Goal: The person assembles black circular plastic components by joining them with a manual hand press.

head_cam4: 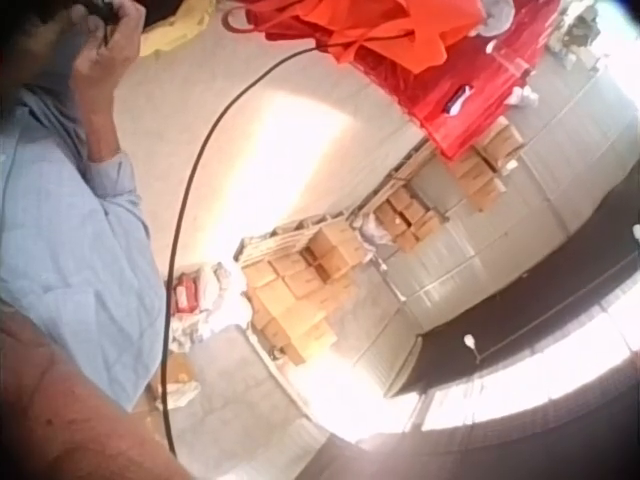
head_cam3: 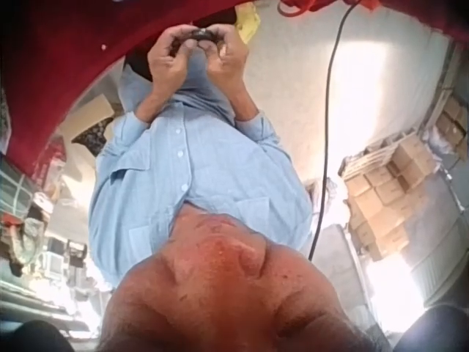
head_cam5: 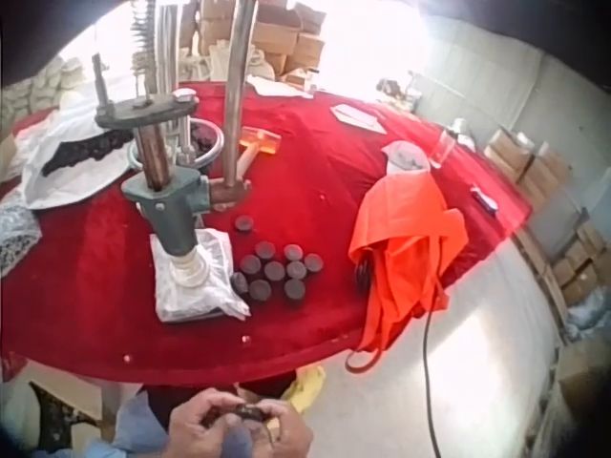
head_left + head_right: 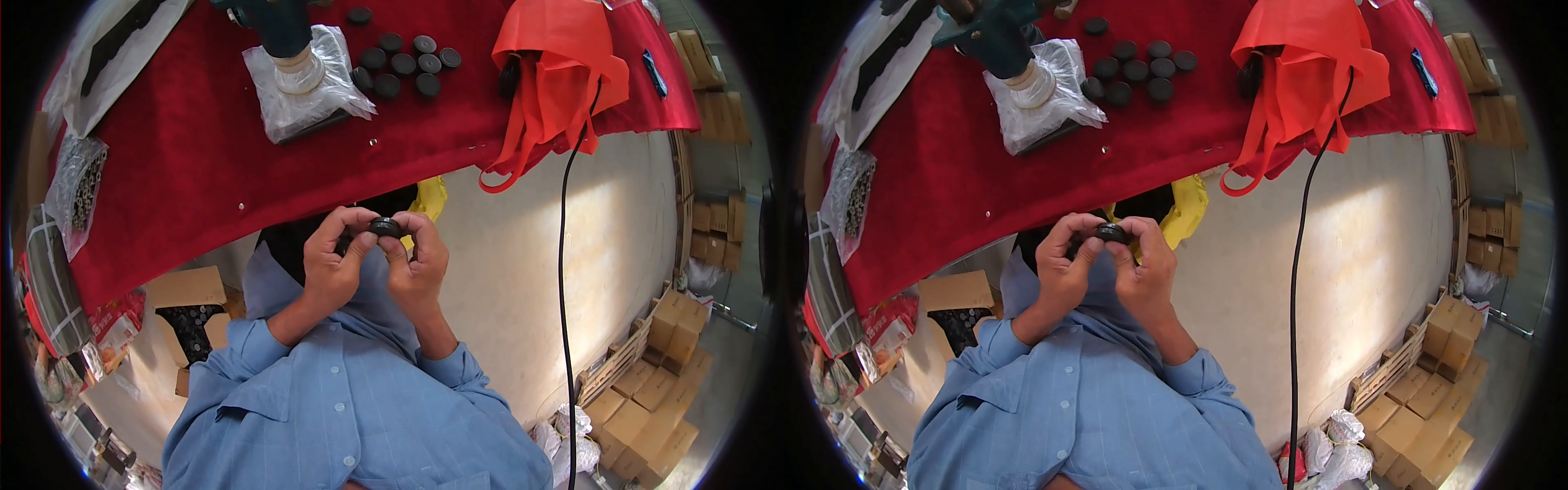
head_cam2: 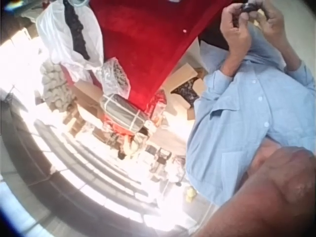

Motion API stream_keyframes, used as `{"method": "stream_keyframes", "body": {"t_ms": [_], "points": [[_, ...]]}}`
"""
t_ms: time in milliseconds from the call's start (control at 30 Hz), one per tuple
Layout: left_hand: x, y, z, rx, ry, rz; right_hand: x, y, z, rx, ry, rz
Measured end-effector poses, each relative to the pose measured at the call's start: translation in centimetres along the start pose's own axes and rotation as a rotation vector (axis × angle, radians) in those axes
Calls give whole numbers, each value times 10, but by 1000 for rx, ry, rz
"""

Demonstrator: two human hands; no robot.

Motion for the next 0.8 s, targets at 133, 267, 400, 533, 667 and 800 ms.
{"method": "stream_keyframes", "body": {"t_ms": [133, 267, 400, 533, 667, 800], "points": [[-13, -67, -24, 424, -69, -117, 10, 75, -15, -324, 24, 196], [-30, -120, -34, 789, 25, -397, 38, 99, -9, -259, 194, -98], [-33, -156, -33, 970, 206, -484, 59, 93, 4, -264, 255, -122], [-37, -161, -42, 958, 90, -524, 75, 52, 34, -110, 246, 78], [-46, -118, -41, 819, -192, -478, 64, -19, 99, 170, 209, -128], [-48, -70, -26, 658, -407, -301, 37, -38, 174, 389, 176, -415]]}}
Point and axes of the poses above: each hand's wrist, its own z-axis towards the middle knuckle, its own x-axis out of the back of the hand, y = z × x, the point moved 8 cm from there along z, towards the middle knuckle, and after that the axes turned 6 degrees about -x, right-handed, at the moved point
